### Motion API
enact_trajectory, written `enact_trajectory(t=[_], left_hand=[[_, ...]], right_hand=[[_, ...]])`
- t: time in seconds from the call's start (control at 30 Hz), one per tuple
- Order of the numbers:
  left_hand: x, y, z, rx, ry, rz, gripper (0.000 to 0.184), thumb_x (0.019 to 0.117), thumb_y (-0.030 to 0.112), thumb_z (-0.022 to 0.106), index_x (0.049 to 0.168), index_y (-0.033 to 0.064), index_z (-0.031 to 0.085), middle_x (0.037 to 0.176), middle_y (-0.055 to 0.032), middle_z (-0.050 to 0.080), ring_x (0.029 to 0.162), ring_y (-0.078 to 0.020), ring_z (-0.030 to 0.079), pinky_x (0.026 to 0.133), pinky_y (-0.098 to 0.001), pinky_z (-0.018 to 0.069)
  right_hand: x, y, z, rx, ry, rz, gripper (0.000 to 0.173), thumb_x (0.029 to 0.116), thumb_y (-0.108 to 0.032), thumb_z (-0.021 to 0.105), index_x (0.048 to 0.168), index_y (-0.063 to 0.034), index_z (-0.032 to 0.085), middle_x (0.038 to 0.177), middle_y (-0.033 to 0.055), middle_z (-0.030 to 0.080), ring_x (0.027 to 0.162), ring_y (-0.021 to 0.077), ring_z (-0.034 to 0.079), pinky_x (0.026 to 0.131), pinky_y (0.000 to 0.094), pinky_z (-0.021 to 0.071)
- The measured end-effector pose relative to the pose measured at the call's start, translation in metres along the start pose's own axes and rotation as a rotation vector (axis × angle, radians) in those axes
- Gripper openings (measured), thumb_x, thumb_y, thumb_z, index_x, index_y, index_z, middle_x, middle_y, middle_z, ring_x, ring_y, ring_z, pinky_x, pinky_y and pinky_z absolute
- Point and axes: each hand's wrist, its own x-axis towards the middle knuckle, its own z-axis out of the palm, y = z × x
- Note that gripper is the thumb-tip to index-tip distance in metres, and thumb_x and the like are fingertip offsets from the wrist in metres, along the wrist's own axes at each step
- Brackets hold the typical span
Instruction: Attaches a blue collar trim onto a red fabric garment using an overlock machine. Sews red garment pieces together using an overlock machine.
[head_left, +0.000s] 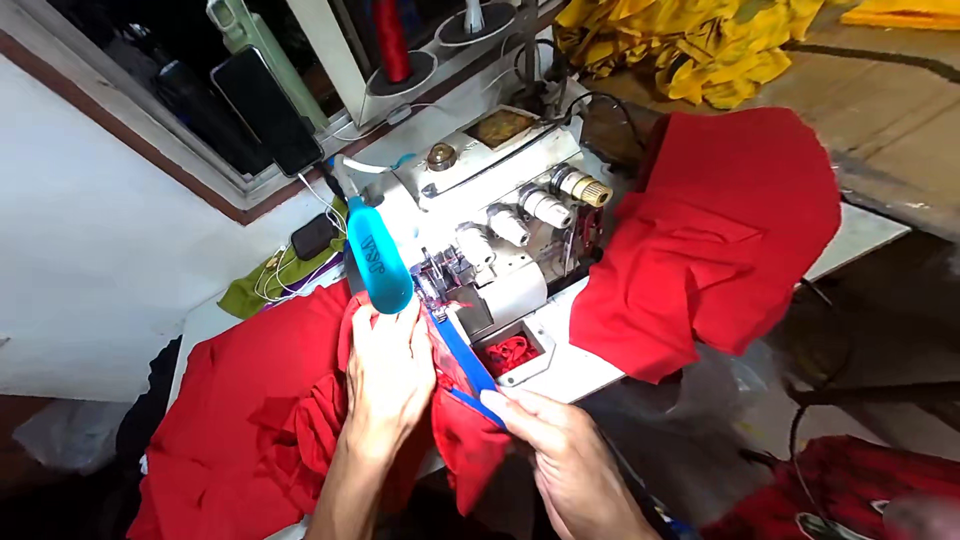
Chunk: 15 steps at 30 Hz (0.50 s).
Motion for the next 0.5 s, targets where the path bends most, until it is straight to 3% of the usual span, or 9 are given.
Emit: enact_trajectory(t=[0.1, 0.2, 0.3, 0.37, 0.43, 0.5], left_hand=[[0.027, -0.015, 0.001, -0.055, -0.103, -0.152, 0.038, 0.1022, 0.036, 0.051, 0.124, 0.0166, 0.075, 0.144, -0.0115, 0.058, 0.127, -0.0353, 0.057, 0.094, -0.0545, 0.0534], [0.044, -0.035, 0.004, -0.103, -0.105, -0.136, 0.037, 0.0993, 0.036, 0.058, 0.123, 0.0130, 0.074, 0.131, -0.0177, 0.060, 0.118, -0.0350, 0.060, 0.090, -0.0552, 0.0534], [0.033, -0.048, -0.008, -0.146, -0.087, 0.067, 0.044, 0.1027, 0.043, 0.051, 0.129, 0.0154, 0.072, 0.138, -0.0072, 0.064, 0.135, -0.0303, 0.052, 0.108, -0.0516, 0.0458], [0.012, -0.053, -0.023, -0.187, -0.110, 0.228, 0.042, 0.1029, 0.048, 0.051, 0.125, 0.0206, 0.074, 0.144, 0.0033, 0.061, 0.144, -0.0221, 0.044, 0.116, -0.0454, 0.0402], [-0.005, -0.059, -0.036, -0.172, -0.081, 0.324, 0.032, 0.1002, 0.041, 0.056, 0.104, 0.0196, 0.079, 0.133, 0.0065, 0.068, 0.141, -0.0178, 0.050, 0.114, -0.0395, 0.0437], [-0.015, -0.055, -0.062, -0.136, -0.066, 0.391, 0.029, 0.0998, 0.037, 0.057, 0.092, 0.0165, 0.077, 0.111, 0.0045, 0.075, 0.126, -0.0162, 0.061, 0.112, -0.0399, 0.0467]], right_hand=[[0.028, -0.001, 0.013, 0.059, -0.012, 0.005, 0.020, 0.0976, -0.014, 0.062, 0.090, -0.0045, 0.078, 0.080, 0.0048, 0.073, 0.075, 0.0119, 0.070, 0.066, 0.0277, 0.0575], [0.041, -0.010, 0.024, 0.117, -0.015, 0.049, 0.021, 0.0986, -0.007, 0.060, 0.085, -0.0009, 0.075, 0.076, 0.0076, 0.073, 0.069, 0.0140, 0.072, 0.064, 0.0294, 0.0620], [0.044, -0.015, 0.028, 0.185, -0.012, 0.089, 0.027, 0.0989, -0.003, 0.057, 0.076, -0.0005, 0.069, 0.066, 0.0071, 0.068, 0.059, 0.0137, 0.068, 0.058, 0.0287, 0.0597], [0.045, -0.014, 0.028, 0.210, -0.013, 0.081, 0.028, 0.0987, -0.003, 0.056, 0.074, -0.0007, 0.069, 0.064, 0.0063, 0.067, 0.057, 0.0129, 0.067, 0.056, 0.0276, 0.0592], [0.044, -0.011, 0.027, 0.175, -0.005, 0.052, 0.028, 0.0996, -0.006, 0.059, 0.075, -0.0010, 0.070, 0.064, 0.0062, 0.067, 0.058, 0.0131, 0.068, 0.058, 0.0278, 0.0595], [0.037, -0.003, 0.030, 0.051, 0.044, -0.030, 0.025, 0.0992, -0.012, 0.061, 0.079, -0.0039, 0.074, 0.068, 0.0033, 0.069, 0.063, 0.0106, 0.067, 0.062, 0.0269, 0.0584]])
